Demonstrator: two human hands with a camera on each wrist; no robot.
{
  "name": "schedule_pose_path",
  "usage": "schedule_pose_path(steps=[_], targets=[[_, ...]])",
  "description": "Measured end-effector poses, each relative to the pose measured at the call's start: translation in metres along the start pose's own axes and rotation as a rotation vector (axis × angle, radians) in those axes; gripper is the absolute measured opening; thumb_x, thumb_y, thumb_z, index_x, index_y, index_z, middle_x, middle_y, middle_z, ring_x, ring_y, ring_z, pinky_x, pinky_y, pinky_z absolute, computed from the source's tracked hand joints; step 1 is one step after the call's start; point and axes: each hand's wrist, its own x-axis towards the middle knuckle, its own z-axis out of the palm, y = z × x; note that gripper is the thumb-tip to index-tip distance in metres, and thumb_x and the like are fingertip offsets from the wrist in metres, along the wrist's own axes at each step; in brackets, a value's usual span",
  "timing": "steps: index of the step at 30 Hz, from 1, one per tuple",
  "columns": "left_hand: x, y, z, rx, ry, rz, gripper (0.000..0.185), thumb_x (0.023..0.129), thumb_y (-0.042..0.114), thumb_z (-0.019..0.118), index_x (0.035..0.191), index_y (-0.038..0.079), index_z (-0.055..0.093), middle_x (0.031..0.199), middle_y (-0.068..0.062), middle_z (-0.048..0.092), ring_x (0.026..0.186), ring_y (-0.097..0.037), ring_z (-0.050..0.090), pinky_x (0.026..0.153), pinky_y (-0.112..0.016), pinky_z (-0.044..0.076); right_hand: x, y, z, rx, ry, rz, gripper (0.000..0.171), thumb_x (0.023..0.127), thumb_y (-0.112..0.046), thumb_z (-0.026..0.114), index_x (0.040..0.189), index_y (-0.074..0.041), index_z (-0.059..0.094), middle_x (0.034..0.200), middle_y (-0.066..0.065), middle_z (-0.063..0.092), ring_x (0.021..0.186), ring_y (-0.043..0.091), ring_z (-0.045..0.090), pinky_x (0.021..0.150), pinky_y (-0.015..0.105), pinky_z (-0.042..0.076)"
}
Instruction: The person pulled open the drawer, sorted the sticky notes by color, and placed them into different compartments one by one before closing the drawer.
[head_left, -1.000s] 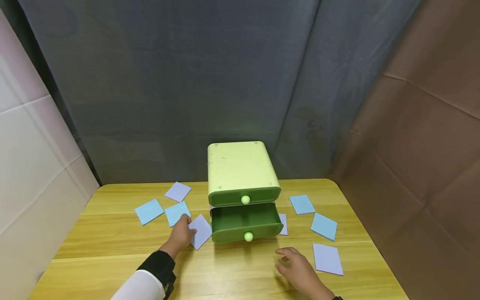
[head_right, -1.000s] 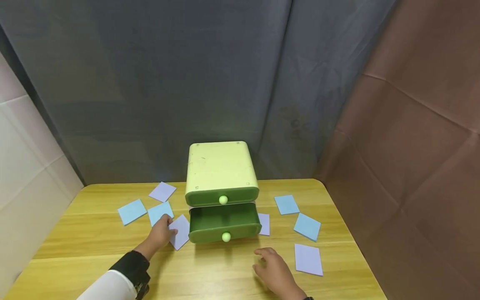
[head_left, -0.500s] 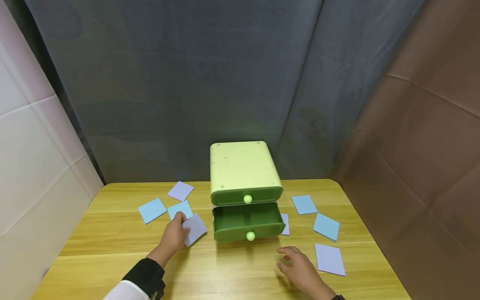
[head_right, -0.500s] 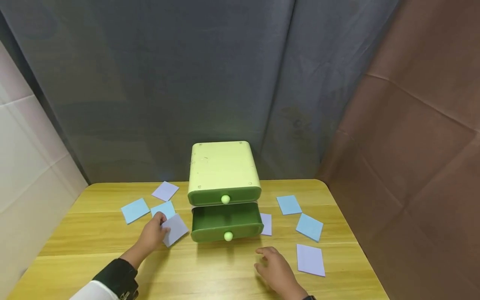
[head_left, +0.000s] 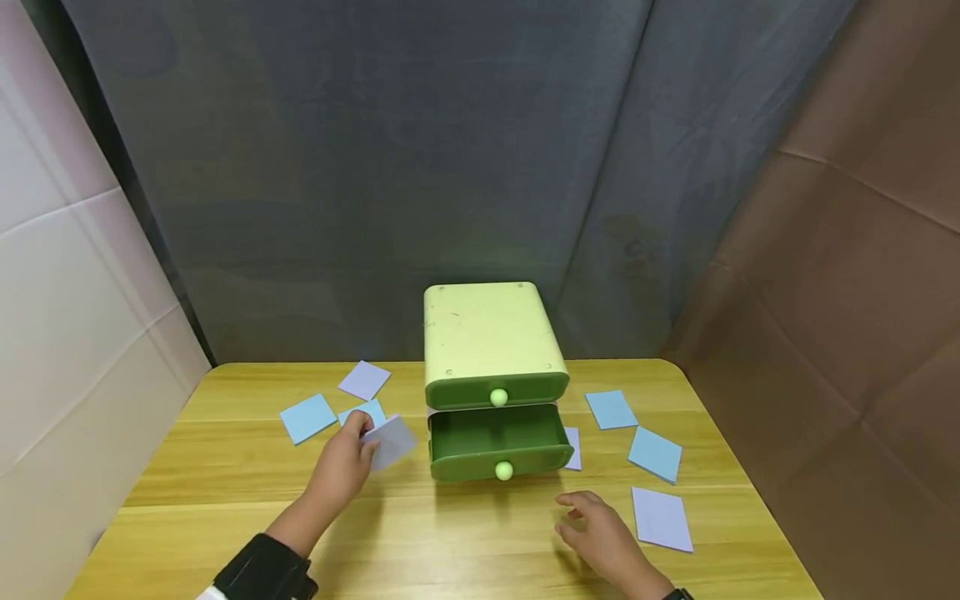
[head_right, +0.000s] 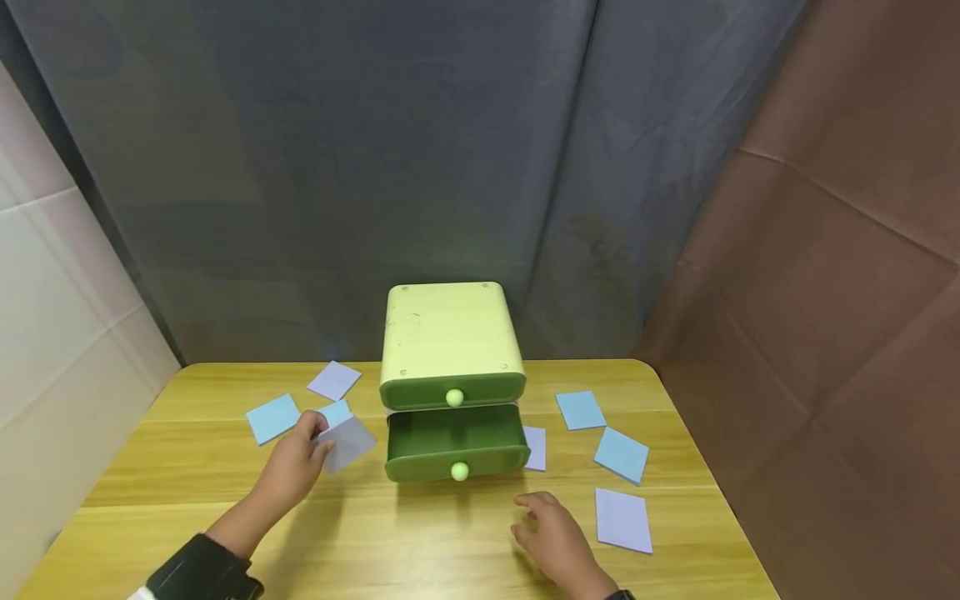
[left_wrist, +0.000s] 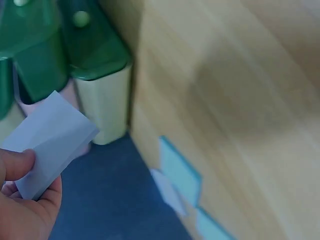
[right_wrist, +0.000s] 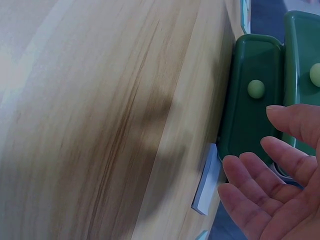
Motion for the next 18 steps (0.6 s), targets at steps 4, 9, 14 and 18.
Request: schedule_pose_path(steps=[4, 9, 14, 18], targets=[[-0.003, 0.017, -0.005, 0.017, 0.002, 0.063, 0.018, 0.091, -0.003, 0.061, 0.095, 0.004, 0.045, 0.093, -0.02, 0.063, 0.083, -0.03, 0.063, 0.061, -0.038, 0.052, 0.001, 0.001, 0.001, -0.001, 0.003, 0.004, 0.037, 0.085, -0.012, 0.073, 0.119, -0.003, 0.064, 0.121, 0.011, 0.06, 0.099, 0.028, 0.061, 0.072, 0.035, 0.054], [-0.003, 0.038, -0.008, 0.065, 0.026, 0.183, 0.017, 0.09, -0.002, 0.063, 0.091, 0.005, 0.047, 0.086, -0.011, 0.059, 0.081, -0.025, 0.059, 0.063, -0.037, 0.05, 0.0, 0.002, 0.0, 0.003, 0.005, 0.009, 0.037, 0.085, -0.013, 0.073, 0.119, -0.003, 0.064, 0.12, 0.01, 0.06, 0.099, 0.028, 0.06, 0.072, 0.036, 0.054], [-0.002, 0.053, -0.008, 0.063, 0.028, 0.247, 0.017, 0.089, -0.003, 0.063, 0.089, 0.006, 0.048, 0.084, -0.006, 0.056, 0.079, -0.021, 0.054, 0.063, -0.035, 0.048, 0.0, 0.002, -0.001, -0.003, 0.013, 0.018, 0.036, 0.085, -0.013, 0.073, 0.119, -0.003, 0.064, 0.119, 0.01, 0.06, 0.098, 0.027, 0.061, 0.072, 0.036, 0.055], [0.0, 0.061, -0.005, 0.007, -0.001, 0.239, 0.017, 0.09, -0.003, 0.062, 0.09, 0.006, 0.048, 0.086, -0.009, 0.057, 0.082, -0.023, 0.057, 0.063, -0.033, 0.049, 0.0, 0.003, -0.002, -0.011, 0.019, 0.025, 0.036, 0.085, -0.013, 0.074, 0.118, -0.003, 0.064, 0.119, 0.01, 0.06, 0.097, 0.026, 0.061, 0.071, 0.036, 0.055]])
